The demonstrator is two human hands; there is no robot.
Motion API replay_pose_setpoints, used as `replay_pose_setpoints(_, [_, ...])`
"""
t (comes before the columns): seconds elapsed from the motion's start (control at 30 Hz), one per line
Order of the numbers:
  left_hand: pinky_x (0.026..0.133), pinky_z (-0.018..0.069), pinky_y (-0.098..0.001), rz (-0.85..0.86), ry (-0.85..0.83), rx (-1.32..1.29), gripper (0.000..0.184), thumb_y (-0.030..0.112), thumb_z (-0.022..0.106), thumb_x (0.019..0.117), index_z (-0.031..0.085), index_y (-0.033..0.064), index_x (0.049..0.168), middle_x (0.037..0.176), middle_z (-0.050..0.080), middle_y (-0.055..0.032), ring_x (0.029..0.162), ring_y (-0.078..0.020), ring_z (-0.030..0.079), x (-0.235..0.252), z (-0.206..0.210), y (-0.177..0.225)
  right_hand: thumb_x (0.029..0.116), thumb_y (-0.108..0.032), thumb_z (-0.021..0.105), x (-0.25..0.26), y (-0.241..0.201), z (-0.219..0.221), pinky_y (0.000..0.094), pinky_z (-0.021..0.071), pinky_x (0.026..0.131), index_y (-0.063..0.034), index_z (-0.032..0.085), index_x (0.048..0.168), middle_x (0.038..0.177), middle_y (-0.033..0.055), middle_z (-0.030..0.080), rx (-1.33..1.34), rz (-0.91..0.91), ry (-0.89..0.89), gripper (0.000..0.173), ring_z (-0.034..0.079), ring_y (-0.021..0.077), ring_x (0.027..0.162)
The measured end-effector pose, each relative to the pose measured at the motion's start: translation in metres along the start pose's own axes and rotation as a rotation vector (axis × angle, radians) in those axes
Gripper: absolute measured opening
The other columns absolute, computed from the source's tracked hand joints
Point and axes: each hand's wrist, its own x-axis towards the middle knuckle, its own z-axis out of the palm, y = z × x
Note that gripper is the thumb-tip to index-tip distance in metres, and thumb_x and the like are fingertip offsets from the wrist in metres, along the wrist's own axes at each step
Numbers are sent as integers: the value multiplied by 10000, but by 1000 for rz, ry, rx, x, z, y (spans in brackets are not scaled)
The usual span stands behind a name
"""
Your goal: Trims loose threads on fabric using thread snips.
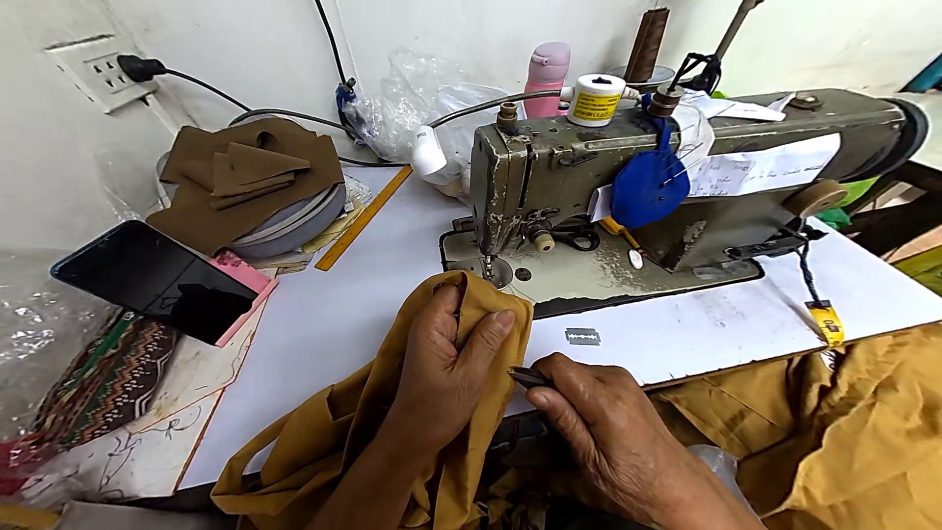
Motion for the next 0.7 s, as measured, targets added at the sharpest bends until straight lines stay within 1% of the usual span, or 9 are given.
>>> replay_pose_setpoints(0.2, [675, 597, -241, 13, 5, 7, 170, 136, 658, 989, 608, 82, 1142, 871, 702, -34, 752, -111, 692, 0, 1, 0, 1121, -398, 356, -1, 1, 0, 263, 375, 458, -108, 589, 894, 616, -13, 477, -6, -30, -3, 436, 491, 86, 525])
replay_pose_setpoints(0.3, [661, 598, -249, 11, 43, 32, 169, 135, 659, 988, 606, 83, 1140, 865, 703, -28, 740, -111, 690, 2, 1, -3, 1103, -407, 422, -16, -27, -1, 364, 511, 500, -114, 654, 877, 650, 27, 592, 155, -89, -266, 437, 618, 164, 577])
replay_pose_setpoints(0.37, [659, 607, -271, -10, 56, 11, 183, 136, 654, 993, 601, 77, 1158, 869, 705, -48, 738, -133, 697, 6, -2, -6, 1095, -380, 454, -27, -49, 4, 466, 523, 562, -66, 678, 909, 692, 98, 630, 309, -92, -475, 429, 657, 259, 635])
replay_pose_setpoints(0.4, [658, 610, -281, -19, 49, -4, 189, 136, 654, 994, 601, 76, 1166, 869, 706, -58, 740, -143, 701, 7, -3, -6, 1089, -394, 461, -28, -51, 7, 461, 520, 567, -61, 670, 911, 698, 99, 629, 327, -70, -450, 431, 656, 254, 640])
replay_pose_setpoints(0.47, [679, 614, -283, -37, 21, -24, 211, 138, 655, 993, 595, 78, 1186, 884, 706, -63, 758, -149, 703, 5, -4, -4, 1075, -444, 491, -20, -34, 8, 322, 539, 547, -79, 657, 974, 709, 32, 626, 316, 47, -179, 414, 627, 123, 614])
replay_pose_setpoints(0.53, [682, 615, -287, -54, 8, -47, 203, 131, 656, 992, 599, 70, 1176, 884, 710, -74, 760, -158, 707, 4, -3, -2, 1045, -447, 566, -1, -9, 5, 163, 452, 509, -79, 662, 1093, 719, -43, 574, 431, 193, 52, 383, 518, -9, 585])
replay_pose_setpoints(0.57, [693, 617, -291, -62, 2, -62, 199, 125, 650, 994, 600, 65, 1176, 894, 712, -79, 769, -160, 711, 4, -2, -1, 1020, -421, 619, 7, -3, 5, 132, 389, 494, -88, 677, 1120, 702, -72, 531, 521, 271, 111, 353, 460, -33, 569])
replay_pose_setpoints(0.63, [713, 623, -305, -72, -14, -108, 183, 123, 634, 1004, 604, 58, 1173, 913, 710, -93, 786, -168, 715, 5, -1, -2, 992, -279, 671, 20, -3, 9, 129, 338, 469, -104, 680, 1047, 663, -85, 496, 731, 392, 149, 183, 421, -29, 531])
replay_pose_setpoints(0.7, [748, 624, -321, -93, -34, -167, 259, 184, 662, 995, 598, 59, 1213, 955, 709, -101, 823, -176, 716, 4, -5, -2, 994, -179, 660, 28, -6, 15, 147, 353, 474, -97, 661, 942, 673, -52, 538, 872, 430, 164, 97, 441, -4, 528])
